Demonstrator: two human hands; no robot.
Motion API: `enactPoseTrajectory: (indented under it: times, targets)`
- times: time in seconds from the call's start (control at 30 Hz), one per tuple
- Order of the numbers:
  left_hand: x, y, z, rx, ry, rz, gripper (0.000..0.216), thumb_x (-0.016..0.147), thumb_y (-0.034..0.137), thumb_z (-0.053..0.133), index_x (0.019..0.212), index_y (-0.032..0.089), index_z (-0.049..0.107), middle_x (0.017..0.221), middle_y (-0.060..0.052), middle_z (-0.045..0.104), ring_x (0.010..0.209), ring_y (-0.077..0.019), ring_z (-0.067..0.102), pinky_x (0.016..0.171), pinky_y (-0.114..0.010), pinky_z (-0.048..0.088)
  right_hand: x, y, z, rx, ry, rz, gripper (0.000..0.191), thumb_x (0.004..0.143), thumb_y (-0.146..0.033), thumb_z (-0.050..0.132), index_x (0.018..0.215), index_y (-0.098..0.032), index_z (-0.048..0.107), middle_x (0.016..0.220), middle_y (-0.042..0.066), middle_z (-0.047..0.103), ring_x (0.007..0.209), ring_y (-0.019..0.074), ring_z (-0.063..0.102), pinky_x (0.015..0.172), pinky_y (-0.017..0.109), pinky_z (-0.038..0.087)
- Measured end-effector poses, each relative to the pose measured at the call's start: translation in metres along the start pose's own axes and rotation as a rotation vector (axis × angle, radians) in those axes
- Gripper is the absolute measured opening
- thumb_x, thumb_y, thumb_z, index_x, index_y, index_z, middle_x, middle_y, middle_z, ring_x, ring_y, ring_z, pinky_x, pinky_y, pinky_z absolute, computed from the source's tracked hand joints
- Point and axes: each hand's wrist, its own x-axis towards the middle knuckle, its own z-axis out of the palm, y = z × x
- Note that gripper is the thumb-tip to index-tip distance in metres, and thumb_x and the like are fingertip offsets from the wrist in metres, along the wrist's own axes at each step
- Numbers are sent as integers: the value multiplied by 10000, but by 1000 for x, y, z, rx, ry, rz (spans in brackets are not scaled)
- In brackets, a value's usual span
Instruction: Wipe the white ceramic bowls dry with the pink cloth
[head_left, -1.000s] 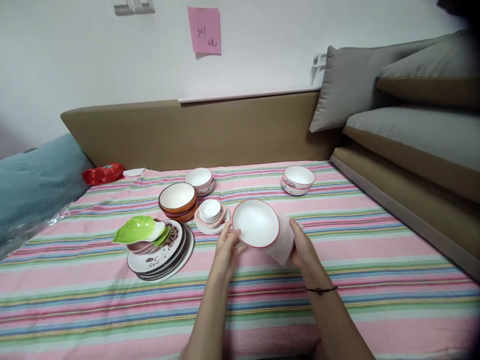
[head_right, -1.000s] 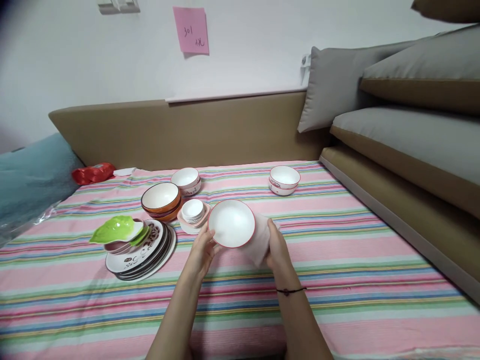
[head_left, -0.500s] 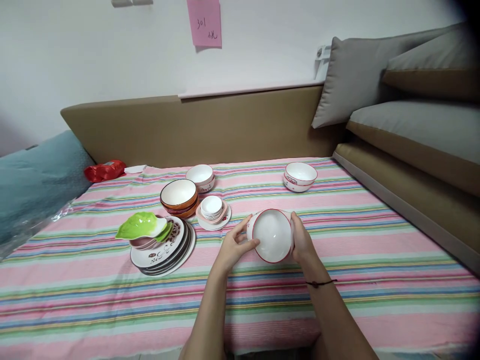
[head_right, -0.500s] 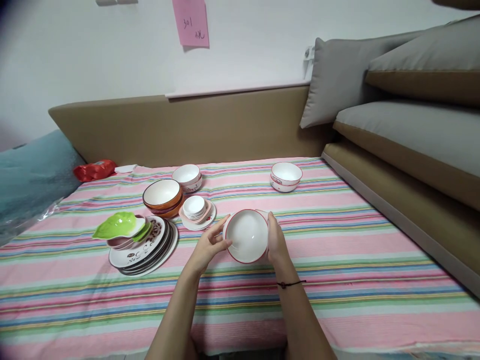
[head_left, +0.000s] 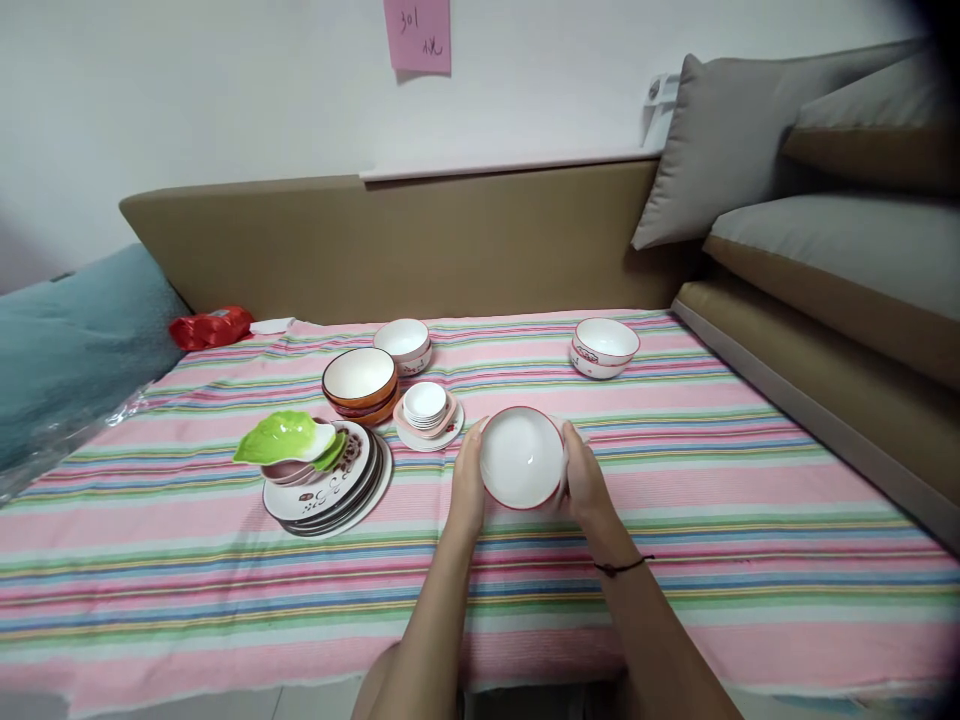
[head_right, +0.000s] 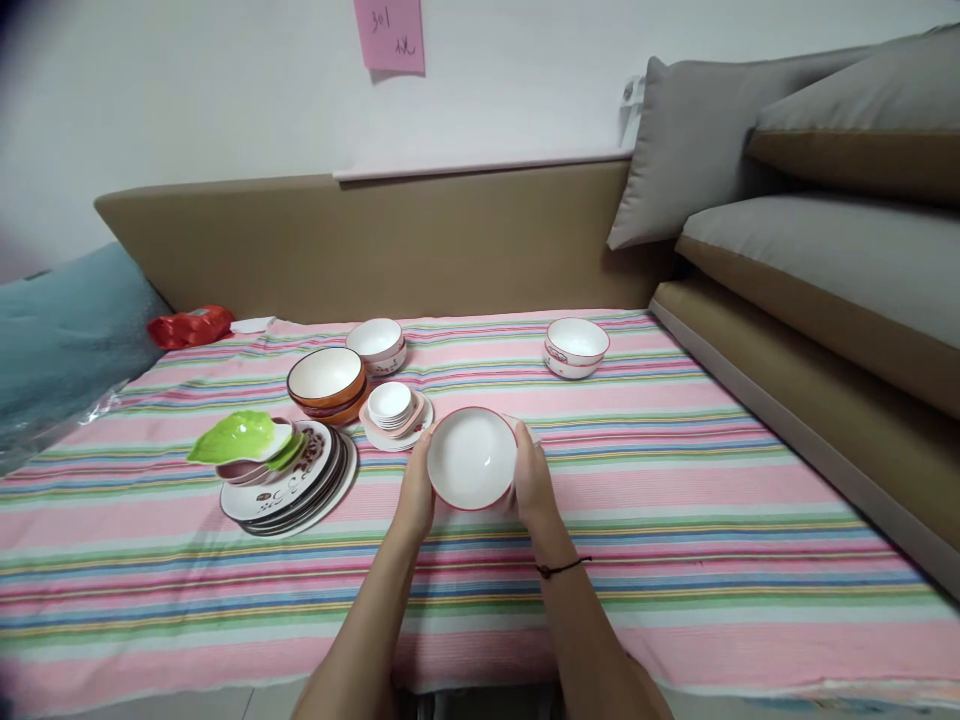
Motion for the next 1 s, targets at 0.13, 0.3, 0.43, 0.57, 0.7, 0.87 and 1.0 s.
enactPoseTrajectory:
  times: [0.13,0.3,0.43,0.57,0.7,0.87,1.0]
  targets:
    - [1,4,-6,133,-47,17,451,944,471,413,1195,177,645,1333,-95,612,1277,-252,513,1122,-413,333,-5,-7,6,41,-56,20,511,884,-590,454,1118,-205,693,1118,46,732,1105,254,634,963,369,481]
    - [-5,11,-7,242,-135,10,441,923,452,452,1237,181,601,1334,-103,604,1275,-261,514,1090,-402,357,-11,-22,2,-111,-170,-143,513,909,-594,413,1101,-218,705,1084,73,733,1117,262,607,1001,376,444]
    - [-8,11,-6,252,-150,-39,590,909,471,484,1405,160,409,1262,-129,631,1249,-279,531,1039,-409,393,-13,-27,0,-201,-220,-187,494,936,-561,363,1081,-235,706,1143,80,706,1119,260,596,993,364,445]
    - [-8,12,-7,292,-184,-1,627,906,462,504,1438,169,348,1203,-120,659,1189,-274,572,1013,-400,402,-12,-24,-3,-250,-260,-224,446,938,-517,389,1099,-234,694,1204,65,678,1127,247,589,990,350,442]
    - [-9,12,-7,368,-214,41,658,885,441,551,1452,190,329,1195,-113,673,1144,-268,602,1001,-397,408,-12,-23,-5,-325,-310,-255,427,942,-497,409,1164,-241,669,1174,43,694,1082,236,615,963,342,449]
    - [-12,9,-2,552,-214,56,738,823,451,620,1458,195,344,1170,-127,668,1063,-298,626,919,-420,455,-17,-23,-4,-484,-361,-349,372,947,-457,413,1077,-260,701,1151,33,703,1112,243,604,993,346,426]
    - [-12,6,0,597,-187,94,769,822,459,620,1469,178,314,1255,-151,605,1136,-301,579,957,-434,444,-18,-22,-3,-492,-401,-393,363,966,-419,390,1088,-267,696,1167,31,697,1123,230,603,1006,350,424]
